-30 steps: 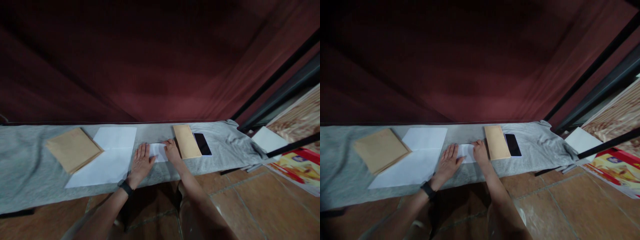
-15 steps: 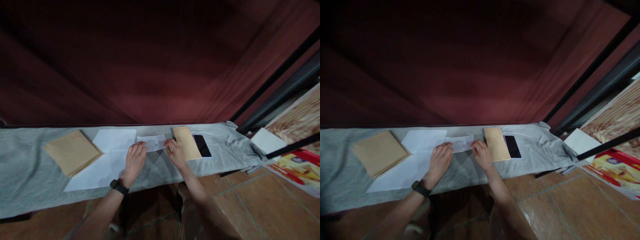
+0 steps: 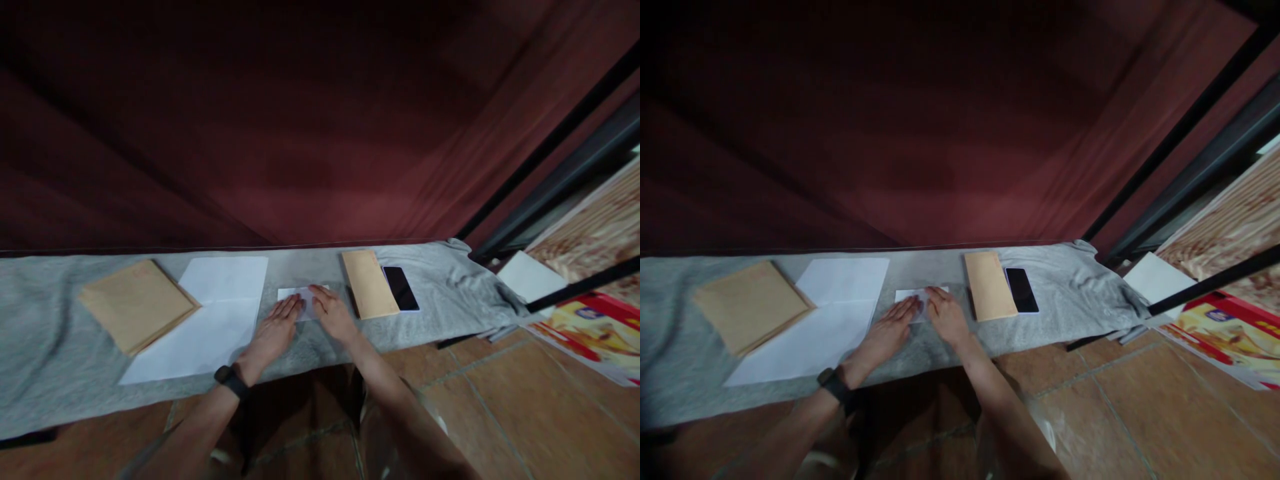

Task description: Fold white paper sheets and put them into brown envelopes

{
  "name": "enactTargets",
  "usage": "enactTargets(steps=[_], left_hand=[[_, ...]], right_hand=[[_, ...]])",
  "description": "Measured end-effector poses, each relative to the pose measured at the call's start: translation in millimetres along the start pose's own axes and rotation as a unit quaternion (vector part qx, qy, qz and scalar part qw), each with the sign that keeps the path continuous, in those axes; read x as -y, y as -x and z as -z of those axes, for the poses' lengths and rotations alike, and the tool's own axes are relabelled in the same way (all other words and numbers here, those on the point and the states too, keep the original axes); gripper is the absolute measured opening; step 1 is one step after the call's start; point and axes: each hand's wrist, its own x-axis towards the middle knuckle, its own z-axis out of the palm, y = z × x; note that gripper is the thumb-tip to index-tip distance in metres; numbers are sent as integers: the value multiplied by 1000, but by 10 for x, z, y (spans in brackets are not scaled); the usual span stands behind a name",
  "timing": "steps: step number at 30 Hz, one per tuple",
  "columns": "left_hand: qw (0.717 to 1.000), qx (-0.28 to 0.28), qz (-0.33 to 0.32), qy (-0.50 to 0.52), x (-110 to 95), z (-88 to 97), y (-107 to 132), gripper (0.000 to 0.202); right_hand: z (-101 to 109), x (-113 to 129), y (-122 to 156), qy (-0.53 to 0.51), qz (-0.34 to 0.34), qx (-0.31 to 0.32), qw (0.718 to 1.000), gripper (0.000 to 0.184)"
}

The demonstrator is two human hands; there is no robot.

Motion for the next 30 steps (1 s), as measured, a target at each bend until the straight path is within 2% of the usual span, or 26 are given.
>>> enactTargets(steps=[4, 7, 12, 16, 22, 30], left_hand=[[1000, -8, 12, -4, -17, -128, 47, 60], [1000, 5, 25, -1, -53, -148, 39, 60], [998, -17, 66, 8, -173, -90, -128, 57], [994, -35, 106, 4, -258, -148, -244, 60], [988, -58, 140, -13, -225, -290, -219, 65], [978, -65, 193, -39, -226, -257, -194, 69]], right_hand=[[-290, 7, 64, 89, 11, 29, 996, 48], [-382, -33, 124, 120, 12, 38, 992, 52], [-379, -54, 132, 125, 11, 50, 991, 52], [-388, -47, 137, 121, 7, 45, 992, 53], [-399, -118, 185, 134, -26, 16, 991, 52], [-336, -289, 241, 156, -66, -5, 986, 55]])
